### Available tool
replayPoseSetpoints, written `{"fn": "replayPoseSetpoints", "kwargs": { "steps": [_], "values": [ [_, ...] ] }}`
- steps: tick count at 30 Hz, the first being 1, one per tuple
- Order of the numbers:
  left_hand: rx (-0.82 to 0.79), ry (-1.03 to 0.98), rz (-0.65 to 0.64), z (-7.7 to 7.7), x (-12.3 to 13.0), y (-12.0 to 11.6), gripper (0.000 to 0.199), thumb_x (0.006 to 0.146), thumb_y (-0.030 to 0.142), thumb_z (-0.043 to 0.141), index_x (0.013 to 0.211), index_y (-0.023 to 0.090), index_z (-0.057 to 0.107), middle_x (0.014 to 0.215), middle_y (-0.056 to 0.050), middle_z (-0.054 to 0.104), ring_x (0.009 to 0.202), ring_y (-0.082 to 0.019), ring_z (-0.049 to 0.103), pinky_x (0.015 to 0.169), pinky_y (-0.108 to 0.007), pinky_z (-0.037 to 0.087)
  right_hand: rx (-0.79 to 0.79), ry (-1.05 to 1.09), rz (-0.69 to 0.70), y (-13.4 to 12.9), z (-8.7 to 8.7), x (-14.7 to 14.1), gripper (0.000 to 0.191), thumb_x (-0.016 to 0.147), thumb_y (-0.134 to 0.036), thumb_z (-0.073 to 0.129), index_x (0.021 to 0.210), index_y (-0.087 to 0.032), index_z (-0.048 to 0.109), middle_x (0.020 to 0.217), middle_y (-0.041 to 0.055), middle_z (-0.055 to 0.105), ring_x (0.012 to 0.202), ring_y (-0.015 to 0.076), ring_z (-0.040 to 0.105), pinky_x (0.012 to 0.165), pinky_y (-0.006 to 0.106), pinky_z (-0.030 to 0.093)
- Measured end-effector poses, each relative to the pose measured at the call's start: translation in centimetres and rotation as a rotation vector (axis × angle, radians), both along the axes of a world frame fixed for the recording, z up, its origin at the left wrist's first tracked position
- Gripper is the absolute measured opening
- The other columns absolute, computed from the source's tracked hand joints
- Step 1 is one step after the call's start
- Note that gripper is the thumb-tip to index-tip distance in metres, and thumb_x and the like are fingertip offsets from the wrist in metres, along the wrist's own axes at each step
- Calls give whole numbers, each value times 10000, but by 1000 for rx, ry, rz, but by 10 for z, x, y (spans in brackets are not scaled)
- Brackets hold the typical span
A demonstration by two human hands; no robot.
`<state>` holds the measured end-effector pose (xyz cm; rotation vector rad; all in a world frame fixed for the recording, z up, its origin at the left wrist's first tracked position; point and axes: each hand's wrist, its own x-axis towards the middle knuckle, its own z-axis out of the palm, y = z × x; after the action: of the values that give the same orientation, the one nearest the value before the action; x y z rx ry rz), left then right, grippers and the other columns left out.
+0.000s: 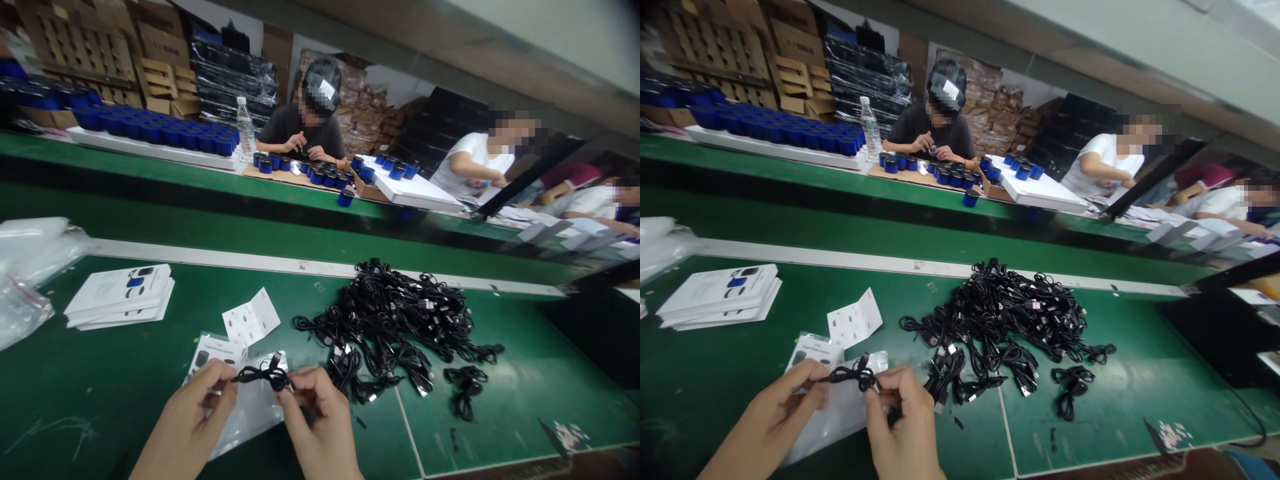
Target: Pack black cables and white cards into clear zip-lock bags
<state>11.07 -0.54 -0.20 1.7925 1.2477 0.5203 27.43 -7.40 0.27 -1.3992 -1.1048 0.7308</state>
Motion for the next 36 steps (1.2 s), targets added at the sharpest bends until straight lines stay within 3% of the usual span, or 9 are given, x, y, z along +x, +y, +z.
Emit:
{"fn": "replayPoseSetpoints", "kwargs": {
  "steps": [7,10,13,16,21,27,31,33,36],
  "values": [
    [60,-16,71,-6,-14,4,218,865,449,469,871,250,559,1100,-32,472,924,-167,598,659,-186,510,337,-524,4,-3,-8,0,172,837,-68,480,947,-182,547,872,82,677,769,164,678,674,238,552],
    [30,-33,100,-2,-17,7,283,853,482,464,776,246,599,1114,-29,479,996,-192,580,701,-198,512,364,-756,-9,-2,-2,0,168,910,-81,430,986,-141,567,908,125,703,808,195,693,707,266,571],
    [-18,-41,127,6,-15,9,326,836,505,466,715,243,616,1085,-27,508,1018,-207,577,694,-199,513,377,-845,109,0,7,6,184,946,-109,411,976,-131,591,951,128,712,886,211,687,780,277,564],
    [-29,-22,100,11,-14,10,339,840,508,454,710,240,617,1074,-29,519,985,-201,590,655,-192,513,449,-725,185,2,8,9,157,901,-53,459,952,-129,585,963,137,708,910,202,679,806,271,553],
    [31,33,33,12,-12,5,313,860,470,445,733,230,601,1072,-35,525,882,-173,622,675,-205,528,363,-299,85,0,-3,0,224,791,-13,520,907,-200,561,937,79,701,845,153,684,743,240,555],
    [132,-9,185,14,-1,-10,244,804,436,529,699,235,618,1123,-37,525,977,-206,598,721,-230,534,323,-399,105,3,-8,-13,195,821,-21,526,920,-169,604,969,134,712,876,208,688,765,308,555],
    [158,-65,254,20,5,-17,246,781,443,542,676,236,624,1157,-42,545,929,-206,618,587,-194,546,58,195,-42,11,-6,-23,65,810,-157,613,787,-200,571,752,27,713,652,159,682,593,241,545],
    [190,-82,261,25,6,-17,211,768,423,557,691,243,636,1156,-42,563,971,-223,619,610,-202,558,-25,354,-88,14,-4,-26,116,796,-201,645,737,-202,545,651,-9,689,535,137,642,502,216,509],
    [209,-80,267,31,6,-15,168,764,385,564,713,250,650,1148,-37,582,1000,-233,628,659,-223,569,129,49,-35,14,3,-25,99,778,-108,637,749,-193,596,761,19,718,659,159,636,591,253,508]
  ]
}}
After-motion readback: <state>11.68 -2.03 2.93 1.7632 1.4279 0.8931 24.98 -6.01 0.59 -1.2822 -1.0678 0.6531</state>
